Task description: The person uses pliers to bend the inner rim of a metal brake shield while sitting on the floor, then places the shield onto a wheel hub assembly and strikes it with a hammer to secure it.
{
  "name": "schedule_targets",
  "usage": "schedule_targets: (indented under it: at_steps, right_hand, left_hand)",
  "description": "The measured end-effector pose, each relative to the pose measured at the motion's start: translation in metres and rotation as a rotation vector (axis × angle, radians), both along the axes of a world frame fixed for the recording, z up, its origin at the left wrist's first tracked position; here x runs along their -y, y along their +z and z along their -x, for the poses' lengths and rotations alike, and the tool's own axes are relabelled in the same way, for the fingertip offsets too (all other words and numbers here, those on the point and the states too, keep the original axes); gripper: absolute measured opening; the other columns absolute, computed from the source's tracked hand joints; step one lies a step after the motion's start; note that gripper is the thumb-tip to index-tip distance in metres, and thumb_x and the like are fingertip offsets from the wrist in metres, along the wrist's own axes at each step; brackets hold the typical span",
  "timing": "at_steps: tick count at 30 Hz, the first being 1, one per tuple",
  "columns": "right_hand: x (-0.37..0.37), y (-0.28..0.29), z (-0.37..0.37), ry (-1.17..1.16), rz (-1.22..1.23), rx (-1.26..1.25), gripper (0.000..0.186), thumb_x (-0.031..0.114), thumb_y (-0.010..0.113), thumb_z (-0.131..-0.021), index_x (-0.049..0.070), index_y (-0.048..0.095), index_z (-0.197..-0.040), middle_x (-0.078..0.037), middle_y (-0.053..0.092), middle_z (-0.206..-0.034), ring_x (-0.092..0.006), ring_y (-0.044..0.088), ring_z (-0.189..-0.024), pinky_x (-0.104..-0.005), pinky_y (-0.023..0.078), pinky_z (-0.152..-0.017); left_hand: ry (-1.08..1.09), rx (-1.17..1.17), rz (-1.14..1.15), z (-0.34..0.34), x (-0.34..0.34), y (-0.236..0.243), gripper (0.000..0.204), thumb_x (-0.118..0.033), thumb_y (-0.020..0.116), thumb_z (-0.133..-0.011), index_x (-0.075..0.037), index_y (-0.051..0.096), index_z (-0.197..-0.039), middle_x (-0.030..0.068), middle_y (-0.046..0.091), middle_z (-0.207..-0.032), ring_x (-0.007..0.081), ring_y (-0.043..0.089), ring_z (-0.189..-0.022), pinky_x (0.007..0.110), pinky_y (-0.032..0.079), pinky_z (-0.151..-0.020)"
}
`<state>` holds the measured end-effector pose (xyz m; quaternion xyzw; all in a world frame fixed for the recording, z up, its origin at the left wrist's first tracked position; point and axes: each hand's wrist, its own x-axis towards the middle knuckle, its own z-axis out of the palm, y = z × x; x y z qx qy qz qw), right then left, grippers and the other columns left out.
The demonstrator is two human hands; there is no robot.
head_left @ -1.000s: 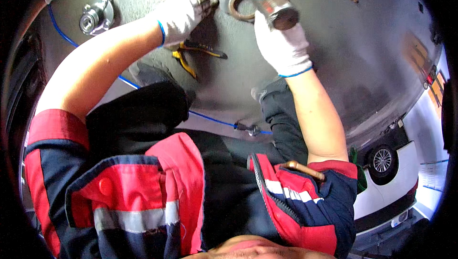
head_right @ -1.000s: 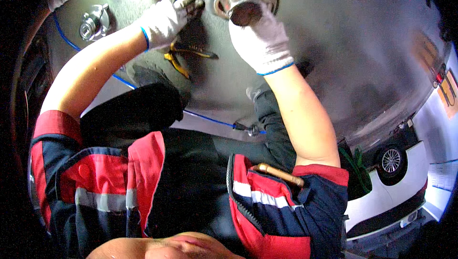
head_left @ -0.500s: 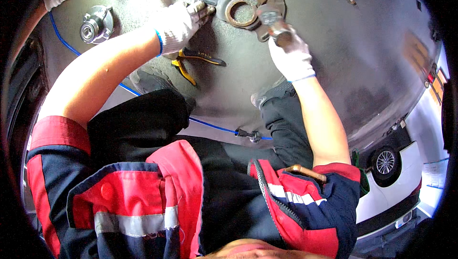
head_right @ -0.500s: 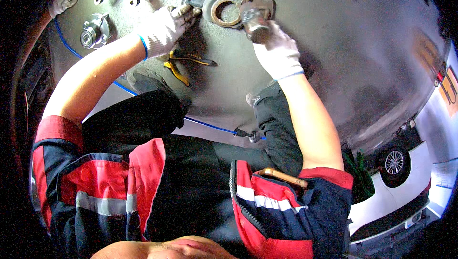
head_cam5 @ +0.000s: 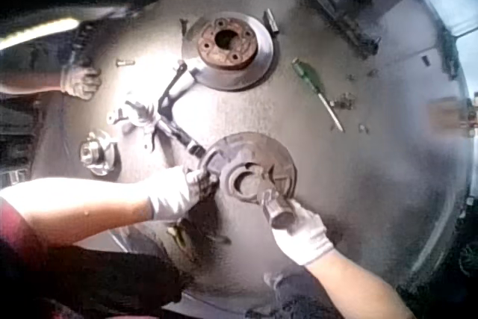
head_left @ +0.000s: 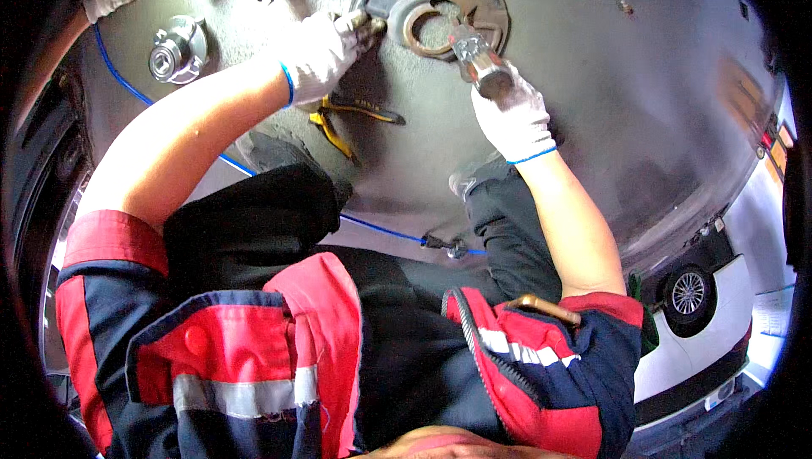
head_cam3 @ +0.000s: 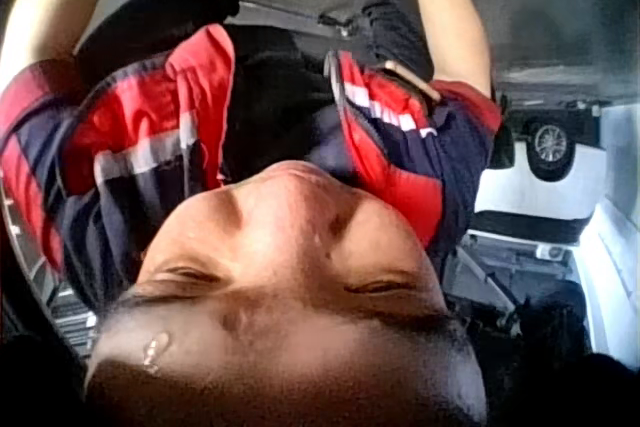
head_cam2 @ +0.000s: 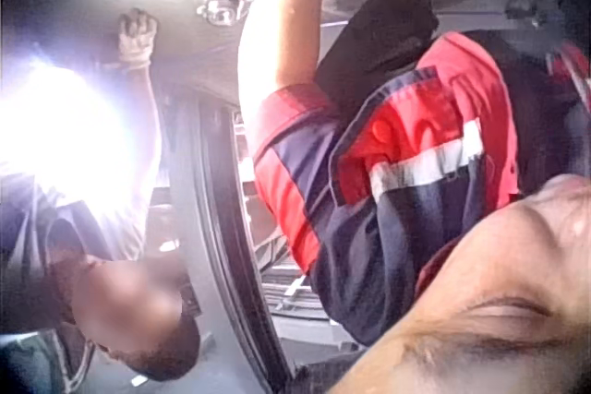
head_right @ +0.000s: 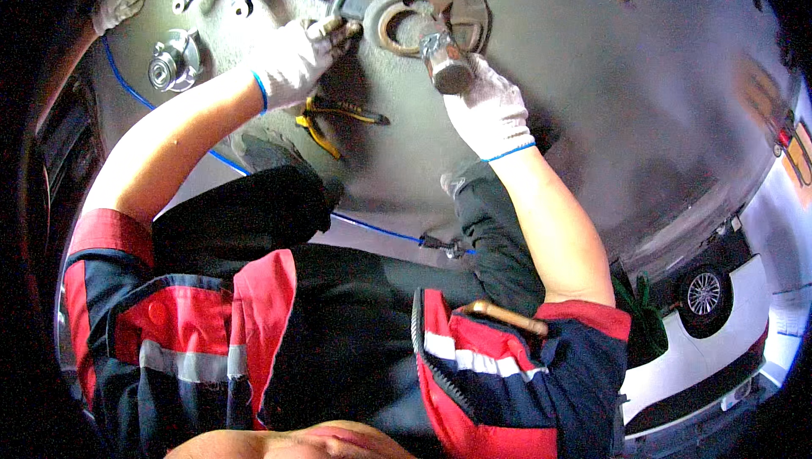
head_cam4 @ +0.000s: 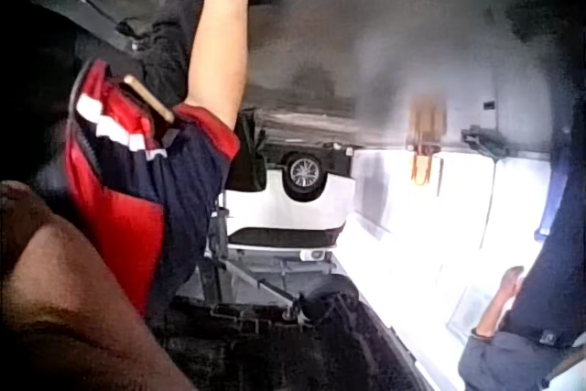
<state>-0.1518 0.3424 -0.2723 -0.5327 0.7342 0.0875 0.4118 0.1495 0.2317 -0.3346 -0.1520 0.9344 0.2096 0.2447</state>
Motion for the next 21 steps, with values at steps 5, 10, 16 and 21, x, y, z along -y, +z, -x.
schedule_targets:
  at_steps: [5,10,16,21]
  right_hand:
    - [-0.003,-0.011,-0.012,0.178,0.044,-0.134,0.058,0.032,0.069,-0.090,0.006,0.054,-0.139,-0.022,0.071,-0.118,-0.0393,0.069,-0.107,-0.0467,0.055,-0.097]
    - [-0.015,-0.011,-0.009,0.143,0.035,-0.029,0.054,0.030,0.071,-0.089,0.008,0.056,-0.137,-0.022,0.072,-0.115,-0.0390,0.069,-0.110,-0.0459,0.055,-0.098]
    - [-0.004,0.001,-0.017,0.181,0.112,0.045,0.046,0.030,0.071,-0.088,0.012,0.061,-0.129,-0.018,0.074,-0.106,-0.0367,0.071,-0.101,-0.0469,0.056,-0.094]
    - [-0.003,-0.030,0.004,0.227,0.285,-0.003,0.043,0.030,0.068,-0.091,0.012,0.061,-0.130,-0.017,0.074,-0.105,-0.0371,0.072,-0.097,-0.0491,0.056,-0.089]
  left_hand:
    - [0.026,0.019,-0.007,-0.001,0.005,-0.007,0.070,-0.021,0.067,-0.081,-0.004,0.053,-0.147,0.0111,0.040,-0.163,0.0257,0.047,-0.140,0.040,0.049,-0.100]
    - [0.072,0.064,-0.076,-0.003,0.005,-0.015,0.068,-0.027,0.073,-0.079,-0.003,0.058,-0.141,0.0105,0.044,-0.159,0.0268,0.050,-0.135,0.039,0.051,-0.094]
    - [0.077,-0.142,0.117,-0.002,0.006,-0.015,0.054,-0.014,0.060,-0.088,-0.010,0.057,-0.142,0.0101,0.068,-0.122,0.0243,0.071,-0.100,0.037,0.061,-0.077]
    - [0.137,0.163,-0.022,0.014,0.015,-0.002,0.051,-0.016,0.060,-0.089,-0.012,0.056,-0.139,0.0115,0.064,-0.131,0.0261,0.072,-0.095,0.038,0.061,-0.076]
